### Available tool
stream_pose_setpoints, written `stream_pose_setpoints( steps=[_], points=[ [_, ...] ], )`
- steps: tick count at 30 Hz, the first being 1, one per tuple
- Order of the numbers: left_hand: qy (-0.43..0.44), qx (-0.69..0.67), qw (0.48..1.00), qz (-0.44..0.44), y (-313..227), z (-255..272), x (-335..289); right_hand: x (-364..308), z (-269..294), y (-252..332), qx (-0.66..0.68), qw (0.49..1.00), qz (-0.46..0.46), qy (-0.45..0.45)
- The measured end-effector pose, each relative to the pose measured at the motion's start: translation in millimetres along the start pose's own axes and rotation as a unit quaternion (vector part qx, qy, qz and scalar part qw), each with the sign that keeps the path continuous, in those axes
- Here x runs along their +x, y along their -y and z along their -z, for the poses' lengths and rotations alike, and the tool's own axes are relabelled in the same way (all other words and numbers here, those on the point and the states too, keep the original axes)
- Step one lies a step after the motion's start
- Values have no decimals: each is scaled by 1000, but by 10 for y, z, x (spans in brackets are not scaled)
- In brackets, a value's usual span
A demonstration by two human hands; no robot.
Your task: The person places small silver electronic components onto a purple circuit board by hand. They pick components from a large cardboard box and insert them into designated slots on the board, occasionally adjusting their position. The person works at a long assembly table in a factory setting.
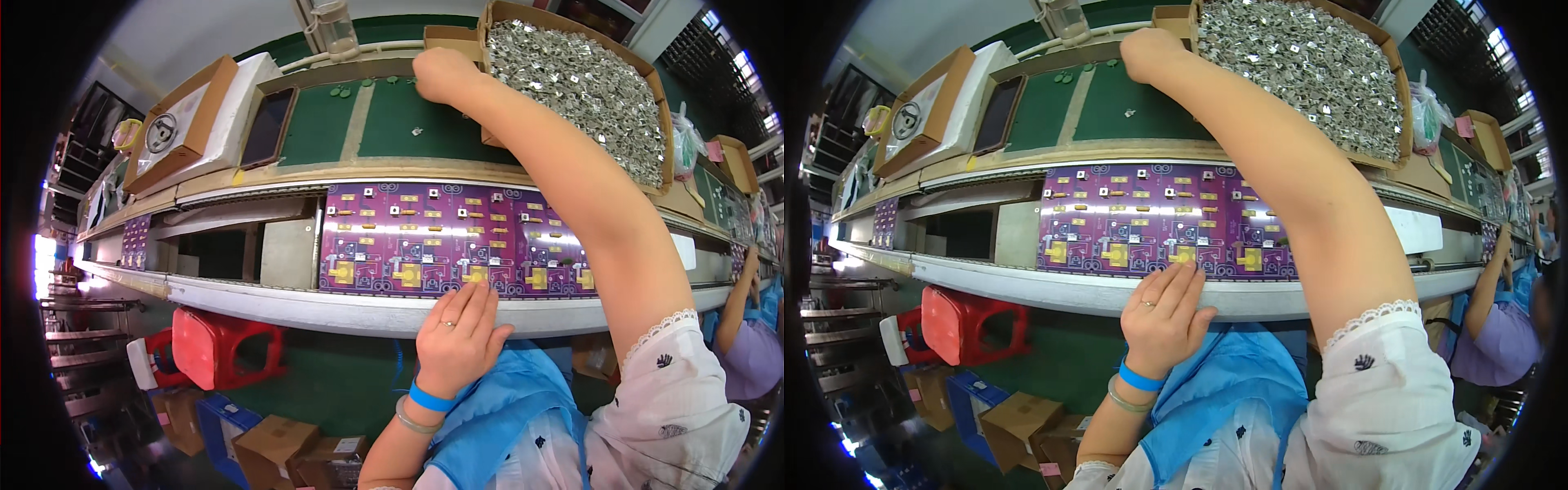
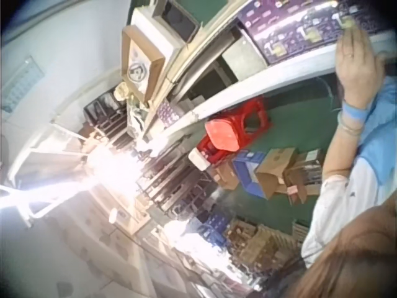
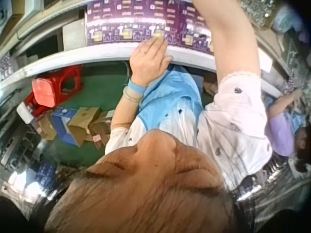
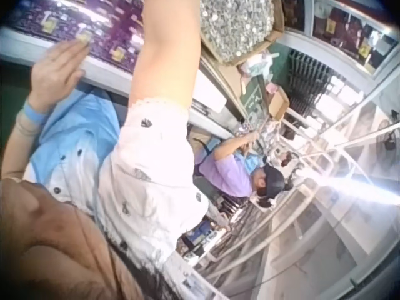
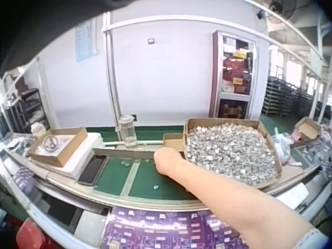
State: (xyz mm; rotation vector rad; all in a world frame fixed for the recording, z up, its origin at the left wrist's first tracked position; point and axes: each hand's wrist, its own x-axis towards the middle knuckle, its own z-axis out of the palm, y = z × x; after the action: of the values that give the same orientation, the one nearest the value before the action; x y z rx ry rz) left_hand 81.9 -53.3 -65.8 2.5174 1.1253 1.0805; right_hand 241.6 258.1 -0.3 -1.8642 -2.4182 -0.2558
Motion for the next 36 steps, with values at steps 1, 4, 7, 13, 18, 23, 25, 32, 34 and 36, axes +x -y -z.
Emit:
stream_pose_setpoints(
  steps=[1,4,7,13,18,23,25,32,34,36],
  points=[
    [-1,4,1000,0,-8,-4,1,-62,107,45,61,998,14,-15],
    [4,15,1000,-3,-42,-16,39,-478,437,141,246,963,65,-86],
    [18,31,999,2,-53,-11,26,-1187,731,304,416,902,94,-72],
    [34,47,998,-1,-90,-11,49,-2227,720,96,449,889,63,-62],
    [35,72,997,-2,-116,-10,32,-2673,625,-47,544,837,-56,33],
    [38,78,996,1,-130,-10,33,-2790,453,-26,510,855,-79,54],
    [40,73,997,-3,-136,-17,44,-2813,324,-7,481,876,-37,20],
    [47,55,997,-12,-162,-46,63,-2840,248,71,414,909,45,4],
    [47,56,997,-11,-173,-64,57,-2849,288,92,385,922,39,25],
    [44,53,998,-8,-176,-69,60,-2859,308,121,359,933,36,14]
  ],
)
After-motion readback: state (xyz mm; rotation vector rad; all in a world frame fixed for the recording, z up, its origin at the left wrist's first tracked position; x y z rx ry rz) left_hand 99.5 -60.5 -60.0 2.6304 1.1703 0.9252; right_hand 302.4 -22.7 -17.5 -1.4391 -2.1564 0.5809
